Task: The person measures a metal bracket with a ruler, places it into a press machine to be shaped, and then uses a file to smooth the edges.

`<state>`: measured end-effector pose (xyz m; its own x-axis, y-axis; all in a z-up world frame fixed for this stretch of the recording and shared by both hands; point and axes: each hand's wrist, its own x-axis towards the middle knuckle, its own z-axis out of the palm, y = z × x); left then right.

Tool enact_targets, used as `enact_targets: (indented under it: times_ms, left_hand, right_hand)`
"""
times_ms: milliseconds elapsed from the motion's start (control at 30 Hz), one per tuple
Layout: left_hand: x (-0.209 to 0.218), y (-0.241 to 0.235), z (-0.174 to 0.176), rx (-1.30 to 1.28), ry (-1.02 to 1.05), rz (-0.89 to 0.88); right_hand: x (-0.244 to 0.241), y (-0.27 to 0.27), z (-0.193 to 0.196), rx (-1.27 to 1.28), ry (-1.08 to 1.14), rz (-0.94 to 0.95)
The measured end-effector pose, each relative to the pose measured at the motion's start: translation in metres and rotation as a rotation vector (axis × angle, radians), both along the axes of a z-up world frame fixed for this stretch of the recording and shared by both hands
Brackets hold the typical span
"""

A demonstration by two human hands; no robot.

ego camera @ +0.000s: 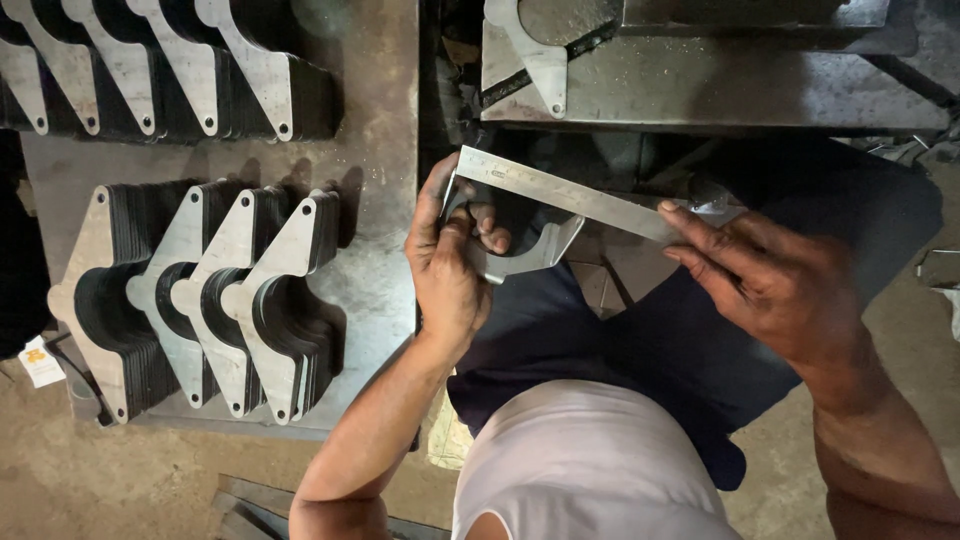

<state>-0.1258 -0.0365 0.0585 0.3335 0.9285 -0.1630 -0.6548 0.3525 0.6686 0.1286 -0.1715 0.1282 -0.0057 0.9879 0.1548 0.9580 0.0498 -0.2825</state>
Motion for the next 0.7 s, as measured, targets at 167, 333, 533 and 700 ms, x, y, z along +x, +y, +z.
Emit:
enact_targets:
  times_ms: [167,333,533,700]
  left_hand:
    - [0.0001,-0.0003,0.0013,-0.003,0.011,0.000]
    - [0.0004,-0.0005,-0.0002,-0.027,-0.014,0.004]
    - [0.0005,-0.0001,0.0020,-0.046,-0.002,0.007]
    - [0.0003,-0.0001,0.0002,-0.009,0.013,-0.007]
  right_hand:
    - [0.0021,-0.0019,-0.0043,-0.041,-0.007,0.014]
    - [-0.0003,-0.0008,-0.0016,-0.007,-0.026,-0.009]
    - [-0.0005,-0.0013,-0.0009,-0.020,-0.049,-0.005]
    - [0.0003,-0.0009,-0.0011,-0.039,-0.003,-0.016]
